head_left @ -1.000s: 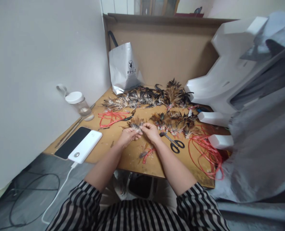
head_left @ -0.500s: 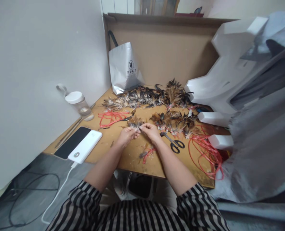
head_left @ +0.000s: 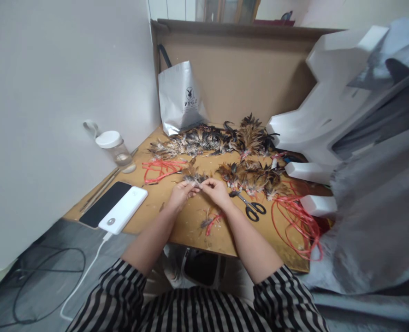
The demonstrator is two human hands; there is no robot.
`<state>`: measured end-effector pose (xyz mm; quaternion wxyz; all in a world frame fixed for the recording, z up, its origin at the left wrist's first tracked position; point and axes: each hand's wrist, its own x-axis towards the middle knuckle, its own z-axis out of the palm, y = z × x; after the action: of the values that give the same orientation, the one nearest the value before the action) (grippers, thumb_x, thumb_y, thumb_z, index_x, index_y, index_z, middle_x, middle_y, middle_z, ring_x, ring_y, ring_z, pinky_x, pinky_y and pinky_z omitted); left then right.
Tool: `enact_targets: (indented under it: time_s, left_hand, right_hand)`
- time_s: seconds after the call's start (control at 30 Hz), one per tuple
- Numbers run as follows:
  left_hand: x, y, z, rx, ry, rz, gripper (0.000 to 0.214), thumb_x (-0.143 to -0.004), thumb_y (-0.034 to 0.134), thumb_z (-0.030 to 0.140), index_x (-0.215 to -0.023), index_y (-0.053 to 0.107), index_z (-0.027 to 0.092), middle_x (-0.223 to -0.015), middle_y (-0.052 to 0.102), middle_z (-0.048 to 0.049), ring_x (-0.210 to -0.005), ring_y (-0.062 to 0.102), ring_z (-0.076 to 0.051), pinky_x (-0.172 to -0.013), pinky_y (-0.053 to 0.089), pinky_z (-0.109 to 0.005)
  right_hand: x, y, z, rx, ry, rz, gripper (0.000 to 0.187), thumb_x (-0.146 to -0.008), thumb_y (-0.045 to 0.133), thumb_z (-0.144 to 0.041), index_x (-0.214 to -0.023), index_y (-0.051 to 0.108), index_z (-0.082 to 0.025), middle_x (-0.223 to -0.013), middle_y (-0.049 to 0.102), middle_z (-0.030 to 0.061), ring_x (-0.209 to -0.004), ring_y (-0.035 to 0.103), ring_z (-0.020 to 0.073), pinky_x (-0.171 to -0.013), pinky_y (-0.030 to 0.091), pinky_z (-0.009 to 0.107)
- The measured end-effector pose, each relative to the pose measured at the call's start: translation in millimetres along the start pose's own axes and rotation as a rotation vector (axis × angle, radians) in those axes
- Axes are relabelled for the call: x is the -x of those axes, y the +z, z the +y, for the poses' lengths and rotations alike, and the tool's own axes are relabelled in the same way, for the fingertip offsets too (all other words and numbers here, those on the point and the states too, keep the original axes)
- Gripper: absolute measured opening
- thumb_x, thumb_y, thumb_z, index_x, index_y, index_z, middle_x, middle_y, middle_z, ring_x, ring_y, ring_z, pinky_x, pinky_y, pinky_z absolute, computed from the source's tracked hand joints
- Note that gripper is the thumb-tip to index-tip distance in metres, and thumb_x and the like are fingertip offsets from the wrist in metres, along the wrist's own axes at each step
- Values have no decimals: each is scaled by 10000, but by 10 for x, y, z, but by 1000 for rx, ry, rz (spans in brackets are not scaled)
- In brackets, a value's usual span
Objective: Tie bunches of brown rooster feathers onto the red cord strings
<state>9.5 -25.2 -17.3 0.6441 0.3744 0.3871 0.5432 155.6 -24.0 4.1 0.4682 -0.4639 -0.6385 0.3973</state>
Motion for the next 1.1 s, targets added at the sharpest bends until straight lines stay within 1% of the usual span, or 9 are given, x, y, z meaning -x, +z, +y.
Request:
enact_targets:
  time_s: [0.17, 0.27, 0.37, 0.43, 0.53, 0.63, 0.83, 1.0, 1.1]
  left_hand:
    - [-7, -15, 24, 64, 16, 36, 234, -631, 685, 259, -794, 635, 98, -741, 657, -57, -560, 573, -62, -504, 427, -149]
    - [-11, -17, 53, 115, 27, 60, 200, -635, 681, 226, -778, 636, 94, -734, 659, -54, -558, 574, -60, -499, 427, -143]
    - [-9, -18, 80, 171, 28, 61, 179, -644, 671, 200, -788, 638, 97, -761, 666, -57, -581, 586, -61, -511, 433, -139]
    - [-3, -16, 88, 189, 20, 41, 180, -648, 667, 188, -803, 639, 100, -782, 670, -61, -604, 596, -68, -525, 441, -141]
    - [10, -9, 82, 164, -14, -7, 187, -653, 664, 184, -818, 639, 99, -798, 673, -74, -620, 603, -78, -544, 450, -150]
    - [24, -2, 60, 101, -69, -81, 209, -655, 668, 200, -836, 641, 99, -779, 673, -84, -608, 602, -83, -536, 446, -151]
    - [76, 25, 45, -48, -102, -215, 253, -660, 667, 286, -825, 640, 96, -784, 670, -99, -575, 592, -91, -504, 424, -171]
    - [122, 67, 60, -142, -131, -273, 262, -630, 685, 310, -756, 640, 85, -750, 668, -107, -551, 578, -91, -514, 419, -187]
    - [123, 77, 44, -145, -132, -262, 270, -629, 683, 319, -755, 641, 83, -746, 667, -108, -549, 574, -91, -512, 415, -189]
  right_hand:
    - [-4, -163, -86, -182, 162, -125, 258, -610, 646, -389, -686, 623, -144, -566, 563, -21, -493, 431, 75, -519, 332, 212]
    - [12, -307, -140, -169, 160, -321, 271, -592, 668, -393, -681, 639, -139, -584, 580, -14, -511, 447, 78, -529, 330, 212]
    - [26, -386, -161, -42, 152, -522, 295, -623, 643, -423, -627, 649, -128, -570, 583, 2, -506, 443, 82, -514, 315, 216]
    - [26, -363, -154, 12, 131, -479, 311, -636, 627, -435, -606, 640, -126, -562, 574, 1, -499, 431, 80, -501, 304, 214]
    - [15, -252, -138, -24, 118, -260, 294, -614, 645, -420, -685, 633, -136, -596, 578, -9, -520, 444, 83, -518, 325, 211]
    - [1, -155, -133, -93, 116, -146, 285, -618, 642, -404, -726, 629, -141, -650, 604, 4, -573, 486, 97, -579, 369, 223]
    - [-1, -118, -71, -220, 138, -94, 274, -602, 654, -388, -741, 619, -155, -665, 601, -11, -590, 500, 95, -632, 388, 229]
    - [5, -110, 9, -222, 136, -172, 299, -610, 642, -432, -571, 545, -152, -526, 485, -51, -515, 415, 73, -536, 332, 198]
    - [-6, -83, 43, -231, 113, -131, 304, -605, 650, -414, -519, 520, -152, -536, 480, -48, -534, 416, 74, -543, 329, 196]
